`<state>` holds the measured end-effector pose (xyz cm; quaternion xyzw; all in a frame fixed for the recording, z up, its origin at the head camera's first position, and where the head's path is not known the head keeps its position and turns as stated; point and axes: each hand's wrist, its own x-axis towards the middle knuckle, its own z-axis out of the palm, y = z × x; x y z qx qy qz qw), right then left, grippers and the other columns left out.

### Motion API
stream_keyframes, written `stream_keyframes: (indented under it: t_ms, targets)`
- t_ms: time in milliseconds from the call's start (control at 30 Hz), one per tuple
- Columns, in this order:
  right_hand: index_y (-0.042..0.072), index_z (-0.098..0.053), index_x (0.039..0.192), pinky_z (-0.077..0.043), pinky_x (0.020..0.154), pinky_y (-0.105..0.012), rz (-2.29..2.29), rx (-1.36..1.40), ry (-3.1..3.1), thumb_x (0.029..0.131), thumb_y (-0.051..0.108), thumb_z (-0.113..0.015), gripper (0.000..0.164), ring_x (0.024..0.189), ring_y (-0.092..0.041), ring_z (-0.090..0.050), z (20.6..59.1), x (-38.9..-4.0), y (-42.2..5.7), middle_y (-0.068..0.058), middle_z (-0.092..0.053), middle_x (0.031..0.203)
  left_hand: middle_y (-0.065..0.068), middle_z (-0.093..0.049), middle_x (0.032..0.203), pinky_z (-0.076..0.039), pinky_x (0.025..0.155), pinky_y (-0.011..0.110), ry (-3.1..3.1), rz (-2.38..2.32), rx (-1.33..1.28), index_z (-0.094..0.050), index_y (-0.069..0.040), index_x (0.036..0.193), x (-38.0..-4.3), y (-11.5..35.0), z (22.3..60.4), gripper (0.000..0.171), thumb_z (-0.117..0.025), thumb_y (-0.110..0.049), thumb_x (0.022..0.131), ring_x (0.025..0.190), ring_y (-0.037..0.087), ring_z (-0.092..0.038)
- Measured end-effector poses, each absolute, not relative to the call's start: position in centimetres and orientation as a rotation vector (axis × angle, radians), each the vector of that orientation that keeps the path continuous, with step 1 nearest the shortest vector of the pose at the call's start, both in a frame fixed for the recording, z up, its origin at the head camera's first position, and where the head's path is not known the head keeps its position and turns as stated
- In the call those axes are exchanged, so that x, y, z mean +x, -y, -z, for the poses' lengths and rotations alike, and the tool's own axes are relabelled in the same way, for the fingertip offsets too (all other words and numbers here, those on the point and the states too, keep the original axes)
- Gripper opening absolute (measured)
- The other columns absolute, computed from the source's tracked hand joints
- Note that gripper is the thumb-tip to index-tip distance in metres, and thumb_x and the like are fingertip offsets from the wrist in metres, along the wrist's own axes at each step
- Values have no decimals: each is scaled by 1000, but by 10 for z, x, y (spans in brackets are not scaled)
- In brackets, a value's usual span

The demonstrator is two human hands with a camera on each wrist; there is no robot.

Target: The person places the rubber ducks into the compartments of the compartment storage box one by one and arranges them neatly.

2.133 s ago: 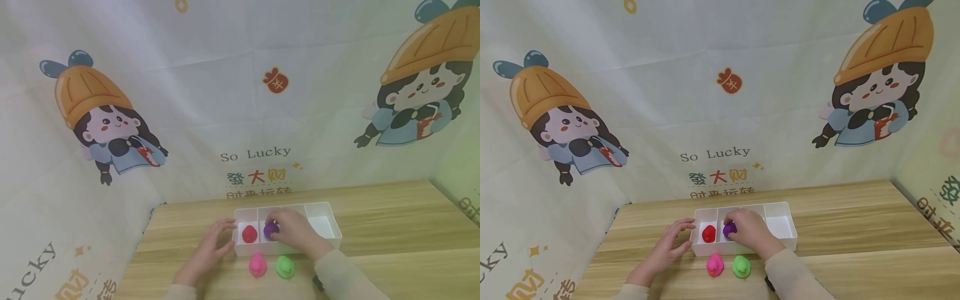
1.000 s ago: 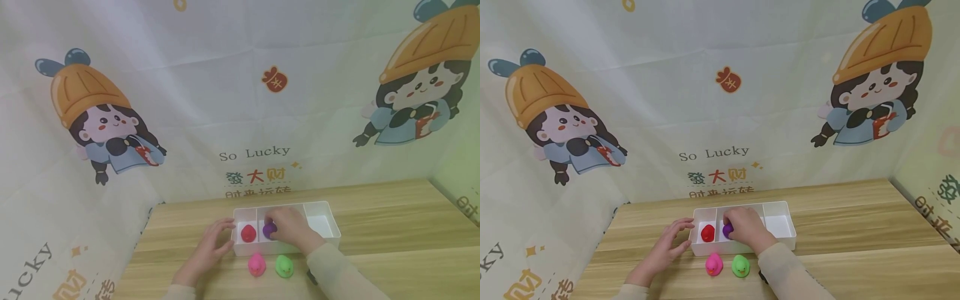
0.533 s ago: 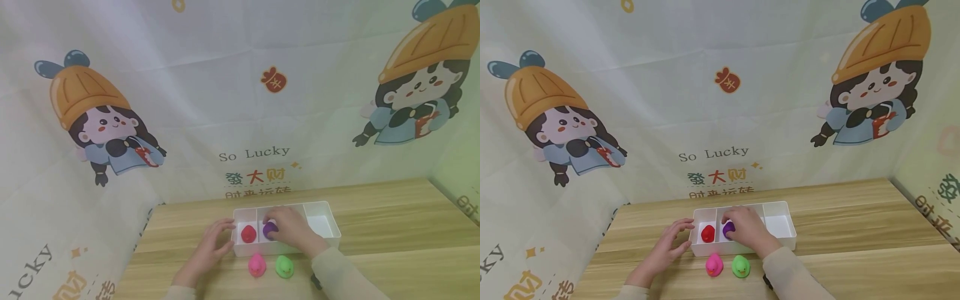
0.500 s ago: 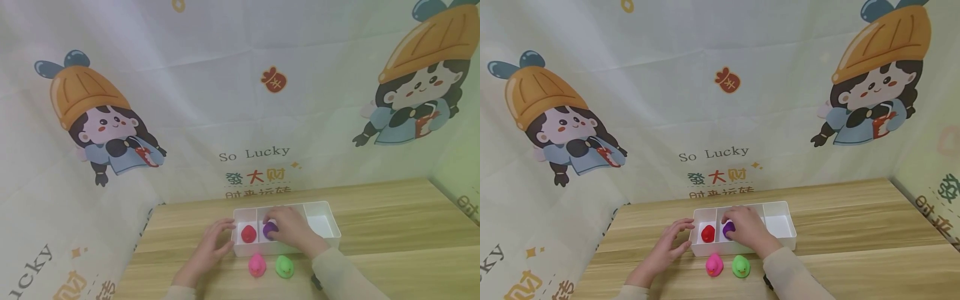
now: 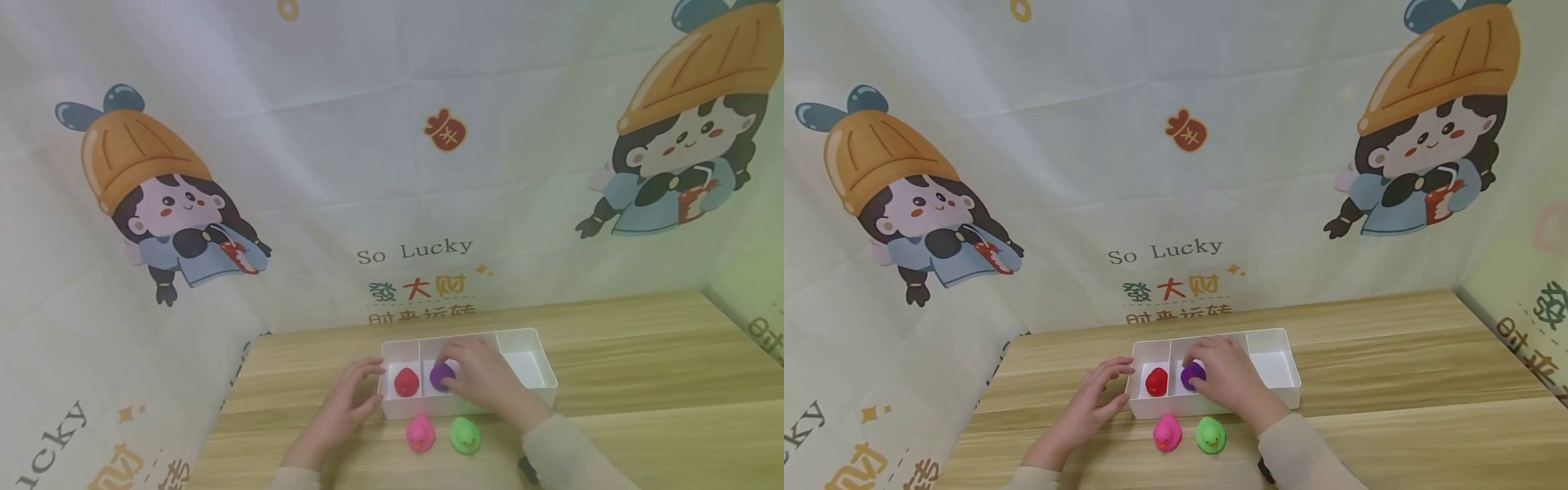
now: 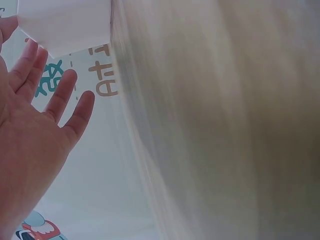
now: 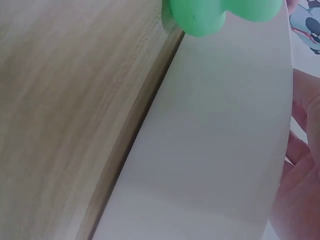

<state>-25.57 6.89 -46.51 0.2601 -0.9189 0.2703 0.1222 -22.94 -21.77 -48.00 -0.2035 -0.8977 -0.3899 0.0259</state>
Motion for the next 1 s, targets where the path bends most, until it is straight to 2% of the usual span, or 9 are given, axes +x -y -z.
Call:
stream_keyframes:
  t_ms: [233, 400, 533, 733, 1000]
  targets:
    - [23, -75, 95, -49, 109, -51, -810, 781, 2636, 81, 19, -87, 19, 114, -23, -67, 467, -252, -72, 6, -75, 107, 9, -47, 158, -30, 124, 63, 2784, 1213, -614, -60, -12, 135, -230, 217, 481, 43, -71, -8, 94, 148, 36, -40]
    - [23, -74, 93, -55, 101, -44, -792, 808, 2588, 80, 18, -87, 19, 107, -17, -67, 466, -249, -74, 9, -74, 102, 10, -47, 159, -31, 124, 63, 2786, 1224, -607, -60, -13, 135, -229, 217, 480, 42, -71, -8, 95, 147, 37, -40]
    - [22, -74, 93, -56, 95, -43, -766, 814, 2541, 78, 18, -88, 21, 104, -16, -67, 467, -245, -75, 9, -73, 100, 10, -47, 158, -31, 123, 63, 2781, 1230, -599, -60, -15, 135, -228, 217, 479, 42, -71, -8, 94, 146, 38, -42]
    - [23, -74, 94, -56, 98, -47, -728, 810, 2499, 78, 21, -89, 22, 108, -19, -68, 466, -239, -79, 7, -75, 104, 8, -47, 159, -31, 123, 64, 2793, 1227, -587, -60, -14, 135, -228, 217, 480, 42, -71, -9, 95, 146, 38, -42]
    - [23, -74, 98, -55, 99, -47, -696, 833, 2502, 81, 20, -87, 22, 111, -19, -67, 463, -232, -84, 7, -75, 108, 8, -47, 159, -30, 123, 64, 2791, 1243, -586, -60, -13, 135, -228, 217, 479, 42, -71, -9, 95, 147, 38, -41]
